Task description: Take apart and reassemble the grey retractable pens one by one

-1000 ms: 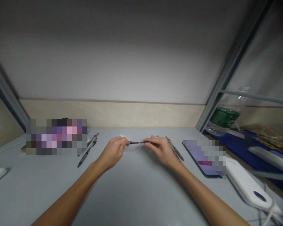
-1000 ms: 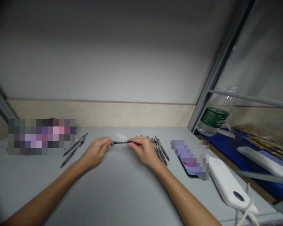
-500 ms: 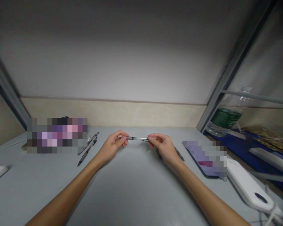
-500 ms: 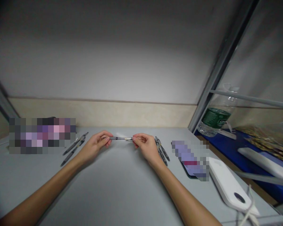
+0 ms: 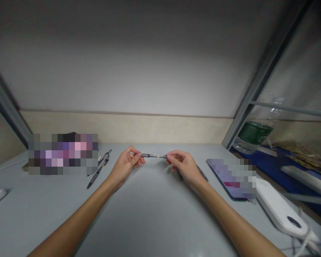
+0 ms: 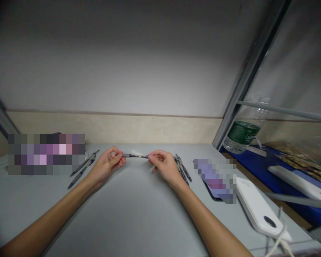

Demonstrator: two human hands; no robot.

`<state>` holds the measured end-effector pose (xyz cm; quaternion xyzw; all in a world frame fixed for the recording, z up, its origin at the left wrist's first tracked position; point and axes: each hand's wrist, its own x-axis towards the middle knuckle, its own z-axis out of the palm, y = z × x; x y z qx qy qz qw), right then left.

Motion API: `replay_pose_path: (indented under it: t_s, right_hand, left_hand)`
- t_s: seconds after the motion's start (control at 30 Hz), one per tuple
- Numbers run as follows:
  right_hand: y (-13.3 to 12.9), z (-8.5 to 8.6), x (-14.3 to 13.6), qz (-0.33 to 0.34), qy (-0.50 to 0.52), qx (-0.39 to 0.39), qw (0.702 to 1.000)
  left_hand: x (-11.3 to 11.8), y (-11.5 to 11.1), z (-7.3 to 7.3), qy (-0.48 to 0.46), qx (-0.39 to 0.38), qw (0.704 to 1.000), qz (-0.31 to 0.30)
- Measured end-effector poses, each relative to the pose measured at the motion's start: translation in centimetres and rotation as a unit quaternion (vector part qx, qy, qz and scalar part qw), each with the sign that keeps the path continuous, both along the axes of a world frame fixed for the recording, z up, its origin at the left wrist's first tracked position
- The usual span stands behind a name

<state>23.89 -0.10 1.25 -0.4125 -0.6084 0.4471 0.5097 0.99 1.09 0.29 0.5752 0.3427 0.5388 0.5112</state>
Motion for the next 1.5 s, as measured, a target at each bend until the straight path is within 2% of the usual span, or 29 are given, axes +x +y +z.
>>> replay_pose_path:
  t_s: [0.1, 0.27, 0.43, 0.57, 0.87, 1.1, 1.37, 1.5]
  right_hand:
    - [0.0, 0.0, 0.1, -0.002, 0.028, 0.01, 1.0]
    - [-0.2, 0.1, -0.2, -0.018, -0.037, -0.045, 0.998]
    - [-0.4, 0.2, -0.3, -0.005, 0.02, -0.01, 1.0]
    - [-0.3, 0.2, -0.3, -0.006, -0.01, -0.002, 1.0]
    - [0.1, 0.2, 0.6, -0.041, -0.006, 0.104, 0.994]
    - [0.0, 0.8, 0.9, -0.048, -0.01, 0.091, 0.995]
    - [0.0, -0.1, 0.5, -0.01, -0.049, 0.131, 0.99]
    - [-0.1, -0.2, 0.5, -0.016, -0.071, 0.126, 0.989]
  left_hand:
    - [-0.1, 0.1, -0.2, -0.012, -0.002, 1.0, -0.009]
    - [-0.1, 0.0, 0.0, -0.007, -0.007, 1.0, -0.014]
    - [0.0, -0.1, 0.4, -0.006, -0.012, 1.0, -0.011]
    - [0.0, -0.2, 0.5, -0.009, -0.019, 1.0, -0.017]
    - [0.3, -0.4, 1.0, -0.085, -0.084, 0.992, -0.032]
    - [-0.2, -0.1, 1.0, -0.112, -0.092, 0.989, -0.033]
    - [0.2, -0.3, 0.5, -0.109, -0.092, 0.988, -0.054]
    - [0.0, -0.3, 0.5, -0.07, -0.069, 0.994, -0.039]
